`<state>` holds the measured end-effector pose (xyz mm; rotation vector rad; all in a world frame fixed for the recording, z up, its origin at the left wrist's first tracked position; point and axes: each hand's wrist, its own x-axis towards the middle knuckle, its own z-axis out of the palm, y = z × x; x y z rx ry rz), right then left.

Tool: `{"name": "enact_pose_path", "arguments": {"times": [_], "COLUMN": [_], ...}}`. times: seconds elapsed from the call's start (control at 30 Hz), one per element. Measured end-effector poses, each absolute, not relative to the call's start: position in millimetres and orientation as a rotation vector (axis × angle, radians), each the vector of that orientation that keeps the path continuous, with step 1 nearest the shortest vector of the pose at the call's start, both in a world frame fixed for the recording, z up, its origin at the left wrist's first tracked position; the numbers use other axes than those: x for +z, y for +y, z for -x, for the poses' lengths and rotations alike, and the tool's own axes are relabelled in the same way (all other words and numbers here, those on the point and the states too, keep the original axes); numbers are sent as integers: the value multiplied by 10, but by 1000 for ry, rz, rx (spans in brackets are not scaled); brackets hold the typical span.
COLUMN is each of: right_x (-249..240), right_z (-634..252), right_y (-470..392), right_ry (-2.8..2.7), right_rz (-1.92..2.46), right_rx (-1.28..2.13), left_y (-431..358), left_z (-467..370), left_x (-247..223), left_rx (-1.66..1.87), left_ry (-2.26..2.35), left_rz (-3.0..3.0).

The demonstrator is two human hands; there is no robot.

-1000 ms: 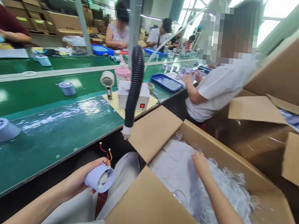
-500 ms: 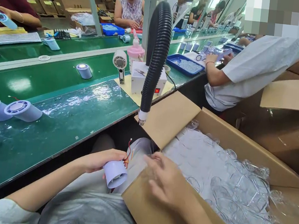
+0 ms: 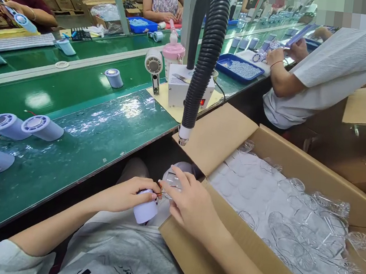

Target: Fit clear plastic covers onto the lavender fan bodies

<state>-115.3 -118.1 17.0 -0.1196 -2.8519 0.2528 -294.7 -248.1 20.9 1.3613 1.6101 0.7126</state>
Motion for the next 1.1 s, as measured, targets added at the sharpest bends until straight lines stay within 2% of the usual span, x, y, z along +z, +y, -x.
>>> {"name": "enact_pose_path", "arguments": {"times": [0.1, 0.2, 0.3, 0.47, 0.57, 0.7, 0.87, 0.97, 1.1], "right_x": [194, 145, 98, 196, 257, 230, 176, 175, 129], "right_z": [1145, 1153, 1145, 1133, 1161, 1192, 1190, 1146, 1054], "right_y": [-1198, -1193, -1198, -1258, -1283, -1272, -1218, -1206, -1229], "right_ry": [-2862, -2944, -2975, -2709, -2488, -2245, -1956, -2084, -2410], "right_rz": [131, 116, 178, 332, 496, 660, 655, 475, 238], "right_rx": [174, 215, 560, 1303, 1487, 1665, 1925, 1872, 1402], "left_y": [-2458, -2447, -2467, -2542, -2584, -2622, -2628, -2630, -2649], "left_z": [2994, 2998, 2954, 2886, 2880, 2898, 2928, 2936, 2918], "left_x": [138, 146, 212, 139, -10, -89, -6, 13, -12], "left_rx": [633, 661, 782, 1040, 1150, 1114, 1121, 1200, 1316], "left_ry": [1538, 1496, 1577, 1786, 1769, 1625, 1363, 1266, 1171], "left_rz": [-1128, -1193, -1402, -1339, -1387, -1461, -1205, -1046, -826]}}
